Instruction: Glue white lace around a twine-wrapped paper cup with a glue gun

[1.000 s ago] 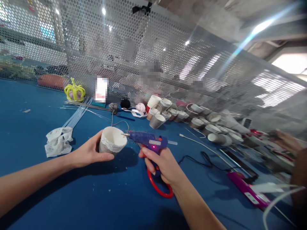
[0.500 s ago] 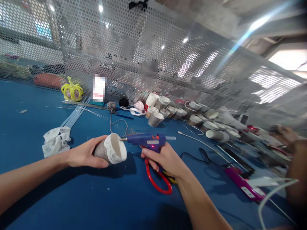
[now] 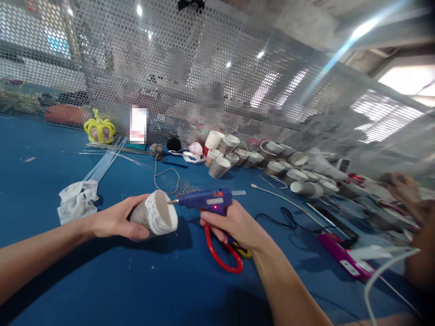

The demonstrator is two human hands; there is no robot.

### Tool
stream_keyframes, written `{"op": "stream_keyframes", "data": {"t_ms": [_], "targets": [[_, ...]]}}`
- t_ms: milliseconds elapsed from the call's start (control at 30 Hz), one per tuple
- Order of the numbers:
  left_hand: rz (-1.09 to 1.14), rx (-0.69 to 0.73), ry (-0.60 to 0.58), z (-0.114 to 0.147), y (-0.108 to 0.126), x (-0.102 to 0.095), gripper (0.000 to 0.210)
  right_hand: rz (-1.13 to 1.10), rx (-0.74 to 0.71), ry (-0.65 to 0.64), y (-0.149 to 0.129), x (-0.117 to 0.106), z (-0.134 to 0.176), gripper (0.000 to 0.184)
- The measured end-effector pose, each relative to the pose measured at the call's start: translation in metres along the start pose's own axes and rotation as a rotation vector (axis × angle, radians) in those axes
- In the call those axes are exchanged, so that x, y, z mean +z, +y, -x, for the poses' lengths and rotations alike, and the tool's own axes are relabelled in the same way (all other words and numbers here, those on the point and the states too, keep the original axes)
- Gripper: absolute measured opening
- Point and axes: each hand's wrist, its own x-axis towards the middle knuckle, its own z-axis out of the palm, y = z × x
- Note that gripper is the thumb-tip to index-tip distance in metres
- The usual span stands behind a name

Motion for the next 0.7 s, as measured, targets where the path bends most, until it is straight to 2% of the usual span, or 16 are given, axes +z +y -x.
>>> {"op": "stream_keyframes", "data": {"t_ms": [133, 300, 500, 700], "targets": [[-0.021, -0.007, 0.032, 0.0001, 0.003, 0.0002, 0.069, -0.008, 0.004, -0.037, -0.0006, -0.0023, 0.0017, 0.023], [-0.044, -0.002, 0.046, 0.0005, 0.0022, 0.0008, 0.067, -0.038, -0.002, -0.005, 0.0011, -0.0029, 0.0009, 0.023], [-0.069, 0.014, 0.114, -0.0006, -0.0021, -0.0002, 0.07, -0.035, 0.016, -0.083, -0.0001, -0.0043, 0.0018, 0.024], [-0.176, 0.016, 0.143, 0.0009, -0.0012, -0.0009, 0.072, -0.081, 0.015, -0.029, 0.0015, -0.0038, 0.0004, 0.024]]}}
